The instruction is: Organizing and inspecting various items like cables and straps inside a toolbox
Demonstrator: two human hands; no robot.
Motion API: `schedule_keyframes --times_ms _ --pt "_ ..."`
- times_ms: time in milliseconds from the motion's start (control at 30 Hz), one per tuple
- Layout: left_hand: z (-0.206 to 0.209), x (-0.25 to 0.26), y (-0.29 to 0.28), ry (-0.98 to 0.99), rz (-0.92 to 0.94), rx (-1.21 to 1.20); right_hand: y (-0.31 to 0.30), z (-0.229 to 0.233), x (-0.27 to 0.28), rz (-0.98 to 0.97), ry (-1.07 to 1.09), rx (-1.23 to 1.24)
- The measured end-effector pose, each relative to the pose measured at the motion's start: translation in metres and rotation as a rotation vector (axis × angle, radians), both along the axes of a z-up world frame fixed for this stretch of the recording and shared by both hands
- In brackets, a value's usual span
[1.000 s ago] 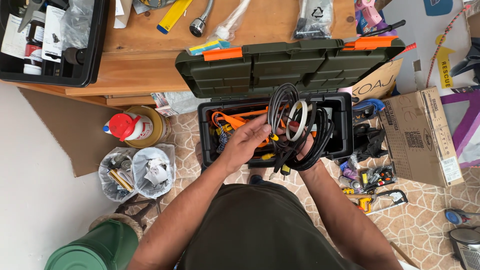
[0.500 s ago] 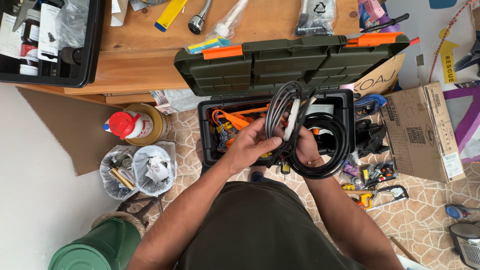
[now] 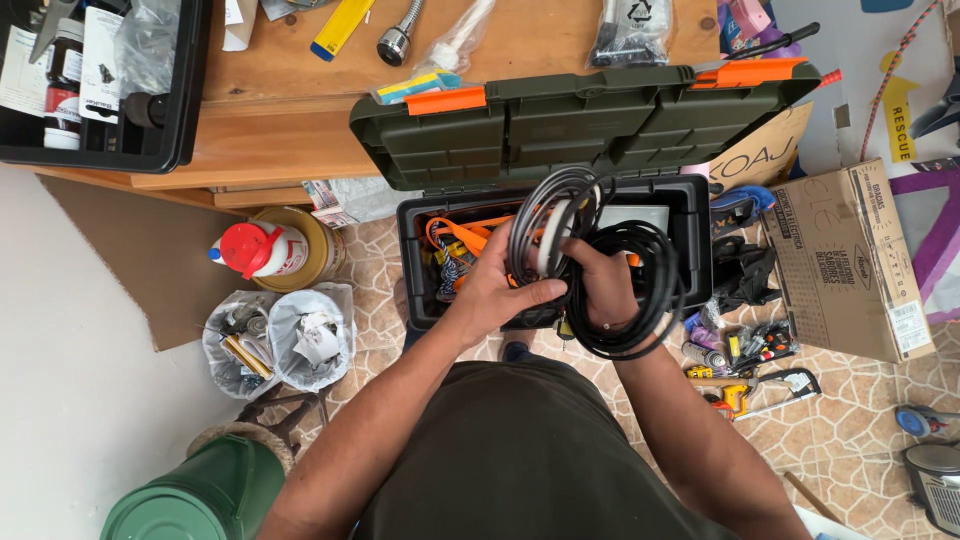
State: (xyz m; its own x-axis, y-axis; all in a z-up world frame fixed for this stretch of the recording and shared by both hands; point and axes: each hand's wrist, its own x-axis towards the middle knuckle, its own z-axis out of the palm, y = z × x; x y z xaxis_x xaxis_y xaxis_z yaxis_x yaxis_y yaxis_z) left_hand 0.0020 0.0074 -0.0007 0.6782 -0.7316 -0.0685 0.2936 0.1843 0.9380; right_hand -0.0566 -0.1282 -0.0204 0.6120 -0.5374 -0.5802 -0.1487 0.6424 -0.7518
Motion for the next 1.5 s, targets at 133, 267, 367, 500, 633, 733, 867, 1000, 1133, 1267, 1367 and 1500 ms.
schedule_keyframes --times_ms 133,267,367,500,633,733,867,1000,1133,1267,1367,1500 --pt "-0.007 0.000 0.000 0.089 0.063 0.011 0.003 0.026 0.010 0.184 0.435 -0.307" --pt "-0.046 0.002 0.011 0.322 0.073 0.112 0.005 -0.019 -0.011 0.048 0.156 -0.182" --pt "-0.043 -0.007 0.009 0.324 0.090 0.021 0.002 -0.015 -0.006 0.165 0.265 -0.212" --pt "-0.022 -0.008 0.009 0.255 0.060 0.062 0.009 0.012 -0.005 0.192 0.276 -0.199" --pt "0.004 0.009 0.006 0.407 0.301 0.182 -0.001 0.031 -0.004 0.333 0.171 -0.181" --pt "0.026 0.023 0.008 0.503 0.443 0.016 -0.009 0.055 -0.001 0.415 0.033 -0.159" --pt "0.027 0.051 0.022 0.557 0.529 -0.105 -0.022 0.062 0.010 0.404 -0.107 -0.196" --pt "0.022 0.069 0.046 0.609 0.642 -0.172 -0.035 -0.013 0.008 0.328 0.031 -0.303" --pt "0.019 0.070 0.072 0.726 0.759 -0.170 -0.022 -0.069 -0.011 0.564 0.209 -0.447" --pt "0.039 0.058 0.083 0.757 0.794 -0.140 -0.003 -0.119 -0.023 0.922 0.247 -0.737" --pt "0.022 0.056 0.097 0.760 0.807 -0.130 0.016 -0.109 -0.018 1.036 0.420 -0.758" --pt "0.042 0.039 0.102 0.714 0.796 -0.132 0.016 -0.162 0.007 0.963 0.563 -0.591"
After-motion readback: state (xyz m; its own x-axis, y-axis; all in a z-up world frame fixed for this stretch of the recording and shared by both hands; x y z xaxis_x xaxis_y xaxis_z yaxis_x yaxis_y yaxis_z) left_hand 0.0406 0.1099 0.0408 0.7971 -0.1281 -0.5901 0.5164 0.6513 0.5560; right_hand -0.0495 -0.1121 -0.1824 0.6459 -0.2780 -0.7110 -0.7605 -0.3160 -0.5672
